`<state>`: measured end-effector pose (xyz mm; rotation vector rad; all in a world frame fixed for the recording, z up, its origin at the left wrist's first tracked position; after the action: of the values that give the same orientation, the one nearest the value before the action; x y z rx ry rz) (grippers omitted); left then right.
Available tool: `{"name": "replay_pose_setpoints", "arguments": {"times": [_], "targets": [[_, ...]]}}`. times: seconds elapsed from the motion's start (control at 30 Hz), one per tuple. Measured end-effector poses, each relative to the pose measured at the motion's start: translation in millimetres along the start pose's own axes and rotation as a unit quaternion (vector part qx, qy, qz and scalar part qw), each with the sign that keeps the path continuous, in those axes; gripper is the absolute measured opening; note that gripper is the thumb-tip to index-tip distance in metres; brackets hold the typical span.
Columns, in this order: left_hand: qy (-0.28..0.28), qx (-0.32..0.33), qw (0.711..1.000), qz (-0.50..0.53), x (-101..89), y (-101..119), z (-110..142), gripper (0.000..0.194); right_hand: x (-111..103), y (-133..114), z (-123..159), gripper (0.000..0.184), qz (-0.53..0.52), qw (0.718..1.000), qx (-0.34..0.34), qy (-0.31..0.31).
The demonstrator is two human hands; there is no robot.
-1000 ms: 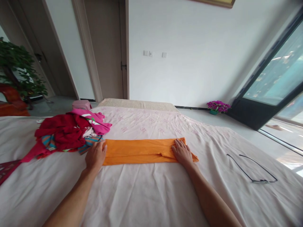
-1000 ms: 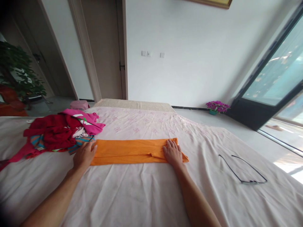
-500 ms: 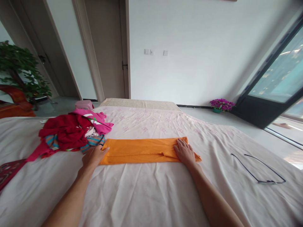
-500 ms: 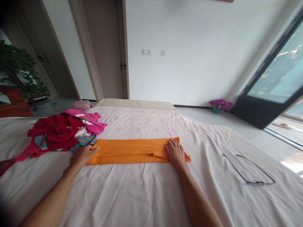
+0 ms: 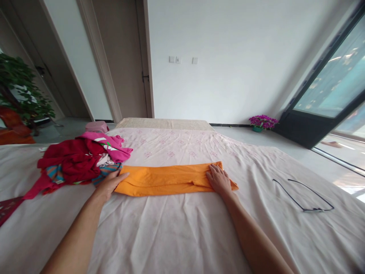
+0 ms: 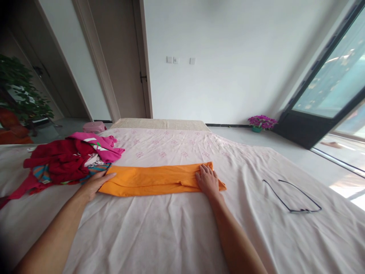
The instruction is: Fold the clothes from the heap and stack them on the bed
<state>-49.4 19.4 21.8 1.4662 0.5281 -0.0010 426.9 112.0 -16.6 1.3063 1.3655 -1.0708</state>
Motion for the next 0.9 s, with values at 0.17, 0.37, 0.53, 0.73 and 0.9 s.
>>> {"name": "replay_pose_setpoints", "arguments": {"times": [0.17, 0.37, 0.53, 0.73, 0.9], "targets": [[-0.061, 0.013, 0.99, 0.126, 30.8, 40, 3, 0.045, -2, 1, 1, 0.052, -0.009, 1.0, -0.007, 0.012], [-0.118, 0.004, 0.978, 0.174, 116.2, 77, 12, 0.043, -4, 1, 2, 0.049, -0.019, 1.0, -0.009, 0.014], [-0.087, -0.006, 0.991, 0.099, 177.8, 72, 11, 0.034, -2, 3, 2, 0.047, -0.04, 0.999, -0.014, 0.032], [-0.073, -0.009, 0.997, 0.036, 212.0, 58, 8, 0.033, 2, 5, 1, 0.047, -0.044, 0.998, -0.01, 0.037], [-0.087, -0.002, 0.996, 0.005, 219.0, 59, 10, 0.036, 4, 5, 0, 0.047, -0.043, 0.998, -0.011, 0.036]]}}
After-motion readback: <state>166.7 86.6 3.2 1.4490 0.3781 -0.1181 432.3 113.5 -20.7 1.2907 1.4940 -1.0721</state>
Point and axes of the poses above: each hand's wrist, its own z-axis away from the middle knuckle, its own x-axis out of the palm, y = z × x, the point moved 2 cm from there along -z, towards the middle knuckle, and after that the axes turned 7 degrees about z, right-handed, at the moved point
